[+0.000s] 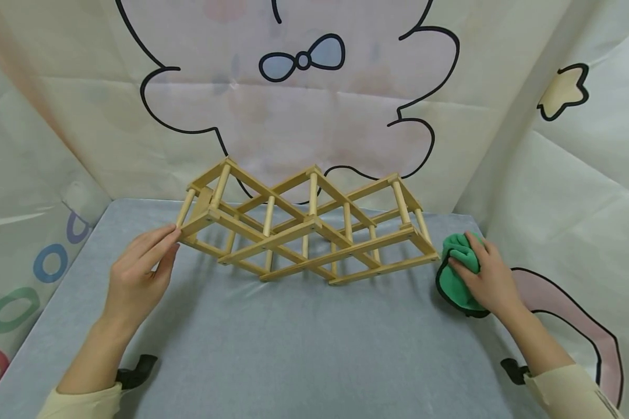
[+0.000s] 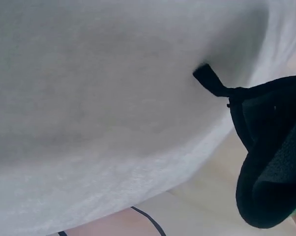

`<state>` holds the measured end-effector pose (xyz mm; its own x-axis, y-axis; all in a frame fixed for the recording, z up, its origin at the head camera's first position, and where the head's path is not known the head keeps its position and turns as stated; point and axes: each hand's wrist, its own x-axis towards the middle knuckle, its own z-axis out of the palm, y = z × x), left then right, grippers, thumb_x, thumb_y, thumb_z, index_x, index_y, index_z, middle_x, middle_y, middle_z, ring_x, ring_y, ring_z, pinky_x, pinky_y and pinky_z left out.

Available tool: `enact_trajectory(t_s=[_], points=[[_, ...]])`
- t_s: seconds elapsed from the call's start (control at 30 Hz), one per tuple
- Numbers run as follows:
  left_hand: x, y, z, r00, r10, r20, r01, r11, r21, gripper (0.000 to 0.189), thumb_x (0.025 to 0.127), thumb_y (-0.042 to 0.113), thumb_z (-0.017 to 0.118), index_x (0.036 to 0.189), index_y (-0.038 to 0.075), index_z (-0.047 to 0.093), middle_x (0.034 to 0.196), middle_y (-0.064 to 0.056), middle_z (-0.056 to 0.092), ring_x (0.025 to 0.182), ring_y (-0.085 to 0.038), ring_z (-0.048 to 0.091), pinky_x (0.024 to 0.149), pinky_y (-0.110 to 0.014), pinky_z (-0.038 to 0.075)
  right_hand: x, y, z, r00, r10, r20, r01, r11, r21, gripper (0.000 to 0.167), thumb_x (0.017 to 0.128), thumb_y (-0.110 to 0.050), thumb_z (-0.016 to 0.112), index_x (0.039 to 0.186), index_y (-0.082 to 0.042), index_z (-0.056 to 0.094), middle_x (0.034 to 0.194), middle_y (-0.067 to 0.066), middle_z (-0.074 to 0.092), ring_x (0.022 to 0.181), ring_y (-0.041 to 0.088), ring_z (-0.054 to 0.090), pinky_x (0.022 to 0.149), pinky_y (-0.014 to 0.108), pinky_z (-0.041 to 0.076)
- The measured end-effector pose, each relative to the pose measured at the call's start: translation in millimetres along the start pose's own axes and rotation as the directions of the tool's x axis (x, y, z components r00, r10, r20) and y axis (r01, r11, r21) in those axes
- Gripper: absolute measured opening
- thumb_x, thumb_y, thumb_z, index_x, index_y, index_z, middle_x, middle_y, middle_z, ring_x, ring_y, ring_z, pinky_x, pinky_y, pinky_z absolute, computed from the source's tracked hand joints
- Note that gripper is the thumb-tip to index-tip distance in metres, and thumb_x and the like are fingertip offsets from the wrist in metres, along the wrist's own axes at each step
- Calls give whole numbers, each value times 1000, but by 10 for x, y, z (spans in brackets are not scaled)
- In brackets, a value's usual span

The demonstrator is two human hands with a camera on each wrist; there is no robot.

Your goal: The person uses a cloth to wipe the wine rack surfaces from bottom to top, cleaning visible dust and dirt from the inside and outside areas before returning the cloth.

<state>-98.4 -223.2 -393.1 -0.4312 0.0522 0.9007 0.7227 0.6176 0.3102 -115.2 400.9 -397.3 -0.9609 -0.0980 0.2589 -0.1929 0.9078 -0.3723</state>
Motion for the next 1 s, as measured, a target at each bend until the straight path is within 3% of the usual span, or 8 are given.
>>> enact_trajectory(t_s=[0.17,0.37,0.47,0.53,0.6,0.7,0.83,1.0], points=[[-25,9,-8,1000,-17,9,17,1000,6,18,96,-1,68,108,-10,76,109,-29,73,95,-49,67,106,-17,46,-36,-60,-33,988,-86,-126,87,996,4,74,96,-10,77,160,-5,40,149,35,44,123,61,50,86,78,44],[-32,6,-17,1000,-23,18,23,1000,14,36,76,-24,71,109,-10,76,110,-28,73,95,-49,67,106,-17,45,-93,-143,-86,938,-224,-265,225,974,-25,79,79,7,84,152,-4,54,145,30,56,122,57,56,88,73,48],[-34,5,-22,999,-26,19,25,999,21,41,72,-28,71,109,-11,76,110,-28,73,96,-48,67,106,-17,45,-129,-195,-119,928,-232,-292,235,972,-25,71,85,0,83,150,-3,56,145,26,57,122,54,58,101,59,51],[-36,7,-24,999,-28,23,27,999,27,42,72,-28,71,110,-11,76,110,-28,73,96,-49,67,107,-17,45,-152,-233,-138,915,-239,-325,245,969,-24,58,97,-21,78,147,-1,58,145,26,57,121,54,58,104,53,51],[-37,9,-24,999,-30,22,29,999,28,43,71,-29,71,110,-11,76,110,-28,73,96,-49,67,107,-17,45,-178,-275,-156,894,-251,-371,256,966,-35,61,103,-44,67,144,0,60,144,29,56,119,55,57,98,52,53],[-38,16,-16,999,-33,20,33,999,26,44,71,-29,71,110,-11,75,110,-28,73,96,-49,67,107,-17,45,-221,-336,-185,859,-266,-438,266,962,-63,81,102,-67,51,139,4,61,138,36,52,114,58,55,77,64,50],[-41,22,-4,999,-38,12,38,999,23,44,70,-30,71,110,-11,76,110,-28,73,96,-48,67,106,-17,45,-267,-412,-222,815,-314,-487,290,949,-126,79,104,-65,48,134,7,63,131,39,49,98,57,56,59,66,43],[-45,16,0,999,-43,11,42,999,25,44,71,-30,70,110,-11,76,110,-28,73,97,-48,67,107,-18,45,-291,-558,-246,722,-451,-526,394,891,-224,73,106,-60,48,125,9,65,125,39,52,88,57,58,57,67,45]])
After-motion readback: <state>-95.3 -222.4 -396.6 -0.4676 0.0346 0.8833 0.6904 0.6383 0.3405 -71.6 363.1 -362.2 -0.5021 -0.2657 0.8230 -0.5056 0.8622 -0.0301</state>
